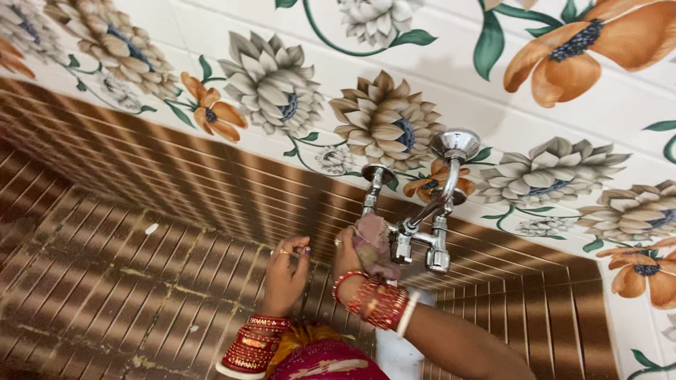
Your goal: The person wipes a wall-mounted chrome faucet with a cloth.
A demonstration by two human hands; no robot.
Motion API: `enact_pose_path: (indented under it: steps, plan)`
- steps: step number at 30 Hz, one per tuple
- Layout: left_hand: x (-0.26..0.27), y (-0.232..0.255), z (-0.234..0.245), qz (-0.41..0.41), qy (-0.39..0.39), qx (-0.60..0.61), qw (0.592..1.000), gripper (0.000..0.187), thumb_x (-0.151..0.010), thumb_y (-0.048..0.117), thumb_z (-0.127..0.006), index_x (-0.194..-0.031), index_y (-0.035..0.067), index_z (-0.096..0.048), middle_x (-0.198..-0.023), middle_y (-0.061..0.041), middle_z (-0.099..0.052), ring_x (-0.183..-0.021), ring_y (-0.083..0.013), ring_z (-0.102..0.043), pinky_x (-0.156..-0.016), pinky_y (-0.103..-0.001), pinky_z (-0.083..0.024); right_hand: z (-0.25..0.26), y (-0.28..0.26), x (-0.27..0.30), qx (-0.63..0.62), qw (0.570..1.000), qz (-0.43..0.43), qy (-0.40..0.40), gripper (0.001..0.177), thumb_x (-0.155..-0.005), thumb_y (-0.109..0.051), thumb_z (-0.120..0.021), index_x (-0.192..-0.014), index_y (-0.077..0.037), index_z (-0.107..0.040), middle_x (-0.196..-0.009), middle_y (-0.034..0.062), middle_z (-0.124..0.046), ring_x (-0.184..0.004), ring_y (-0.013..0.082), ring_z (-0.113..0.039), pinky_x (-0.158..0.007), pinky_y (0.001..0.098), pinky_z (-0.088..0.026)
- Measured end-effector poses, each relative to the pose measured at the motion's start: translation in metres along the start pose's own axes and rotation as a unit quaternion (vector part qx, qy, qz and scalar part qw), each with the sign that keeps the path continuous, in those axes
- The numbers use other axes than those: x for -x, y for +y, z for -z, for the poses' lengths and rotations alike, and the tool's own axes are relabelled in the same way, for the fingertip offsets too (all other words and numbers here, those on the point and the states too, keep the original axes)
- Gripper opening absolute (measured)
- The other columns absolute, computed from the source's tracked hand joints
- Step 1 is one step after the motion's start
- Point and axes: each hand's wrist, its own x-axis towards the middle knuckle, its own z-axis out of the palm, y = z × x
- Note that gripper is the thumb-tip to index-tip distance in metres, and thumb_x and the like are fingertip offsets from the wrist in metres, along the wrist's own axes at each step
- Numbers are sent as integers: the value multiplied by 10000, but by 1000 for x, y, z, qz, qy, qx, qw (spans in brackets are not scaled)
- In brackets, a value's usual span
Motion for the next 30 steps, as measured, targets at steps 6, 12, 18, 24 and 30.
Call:
enact_pose_path:
  steps: [6, 12, 18, 24, 30]
  plan:
    - [-1, -6, 6, 0, 21, -20, 1000, 236, -947, 62, -653, -1179, 25, -678, -1105, -122, -706, -966, -218, -718, -810, -316, -575, -45, 7, 67, -383, 897, -20, 219, 258, -869, -288, -670, -1007, -122, -810, -1524, 170, -454, -1462, 412, -264, -1054, 780, -214]
    - [3, -13, -3, -22, 13, -19, 999, 252, -923, 44, -657, -1173, 17, -676, -1082, -128, -699, -960, -229, -714, -828, -331, -569, -31, 28, 73, -438, 810, -107, 374, 186, -813, -225, -711, -834, -63, -800, -1494, 121, -503, -1396, 380, -398, -1022, 705, -313]
    - [12, -3, -11, 14, -22, 0, 1000, 251, -907, 35, -659, -1156, 25, -686, -1076, -115, -707, -959, -216, -725, -839, -328, -576, -29, 63, 56, -613, 743, -159, 217, 255, -854, -228, -754, -1085, -121, -761, -1356, 62, -563, -1297, 355, -457, -1104, 625, -364]
    - [13, 6, -9, 9, -18, 12, 1000, 241, -921, 38, -651, -1159, 20, -681, -1085, -120, -709, -996, -225, -718, -870, -329, -566, -41, 10, 43, -735, 536, -245, 334, 269, -1027, -253, -626, -1260, -144, -704, -1500, 63, -498, -1159, 274, -581, -1023, 503, -565]
    - [15, 7, -7, 0, -12, 0, 1000, 220, -941, 73, -662, -1156, 32, -683, -1042, -117, -711, -949, -233, -722, -845, -328, -571, -8, 21, 66, -404, 878, -156, 205, 185, -896, -209, -703, -1018, -99, -790, -1420, 76, -509, -1347, 345, -390, -885, 550, -447]
